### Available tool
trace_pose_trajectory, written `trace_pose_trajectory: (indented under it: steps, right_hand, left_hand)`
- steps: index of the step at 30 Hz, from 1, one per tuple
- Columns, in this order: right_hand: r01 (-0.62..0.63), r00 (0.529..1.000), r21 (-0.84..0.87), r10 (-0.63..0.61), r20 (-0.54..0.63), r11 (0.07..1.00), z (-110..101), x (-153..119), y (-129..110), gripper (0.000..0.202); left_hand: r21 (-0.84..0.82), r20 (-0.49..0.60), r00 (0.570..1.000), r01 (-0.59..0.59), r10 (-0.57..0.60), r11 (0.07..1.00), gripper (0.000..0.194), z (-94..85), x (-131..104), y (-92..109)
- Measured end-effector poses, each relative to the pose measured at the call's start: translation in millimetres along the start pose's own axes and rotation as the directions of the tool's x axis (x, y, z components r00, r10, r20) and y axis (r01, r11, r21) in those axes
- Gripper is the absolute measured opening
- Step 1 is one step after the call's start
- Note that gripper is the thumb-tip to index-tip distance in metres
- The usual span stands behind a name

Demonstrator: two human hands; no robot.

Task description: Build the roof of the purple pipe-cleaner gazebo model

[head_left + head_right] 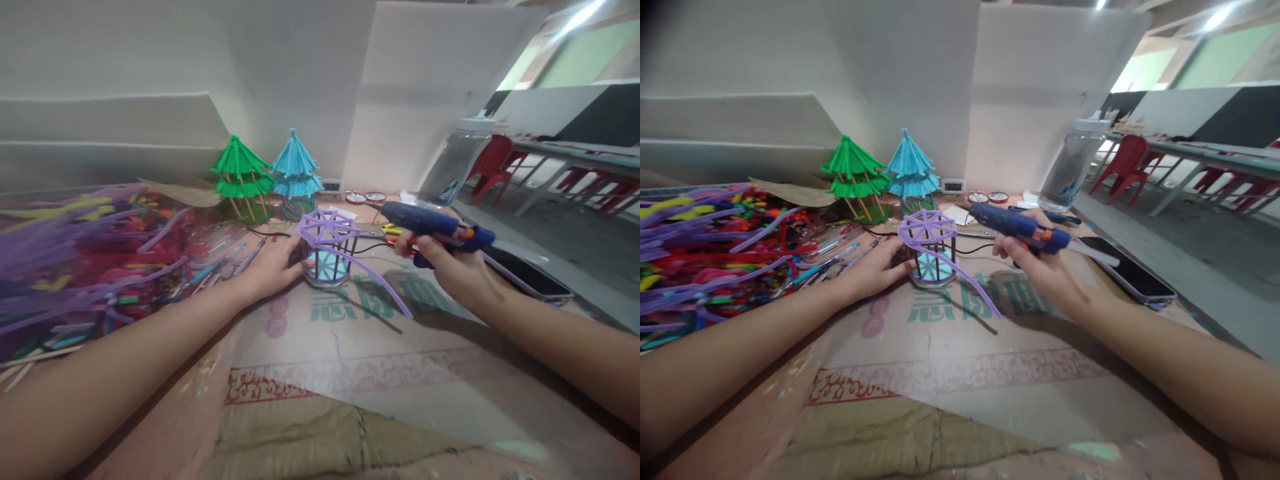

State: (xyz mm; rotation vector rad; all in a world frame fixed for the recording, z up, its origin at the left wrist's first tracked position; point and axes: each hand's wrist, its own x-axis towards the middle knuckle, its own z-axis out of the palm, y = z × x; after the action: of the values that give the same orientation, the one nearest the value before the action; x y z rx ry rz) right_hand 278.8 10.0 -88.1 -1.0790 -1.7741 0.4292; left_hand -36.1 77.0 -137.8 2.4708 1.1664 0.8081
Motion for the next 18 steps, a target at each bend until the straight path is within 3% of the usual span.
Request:
trace_pose_trajectory:
  steps: [5,11,18]
  right_hand:
    - [-0.161,0.985,-0.021,0.162,0.051,0.987,-4,54,8,0.033]
    - [-0.259,0.941,-0.323,0.314,0.129,0.91,11,127,48,0.034]
    - [-0.288,0.902,-0.435,0.394,0.177,0.853,46,158,94,0.034]
  left_hand:
    - [-0.022,-0.004,1.0,-0.015,0.015,1.0,0.029,0.9,0,-2]
    - [-0.034,-0.014,1.0,-0.024,0.024,0.999,0.032,2.2,1,-6]
    - [-0.024,0.018,0.999,-0.035,0.036,0.999,0.041,3.0,1,-7]
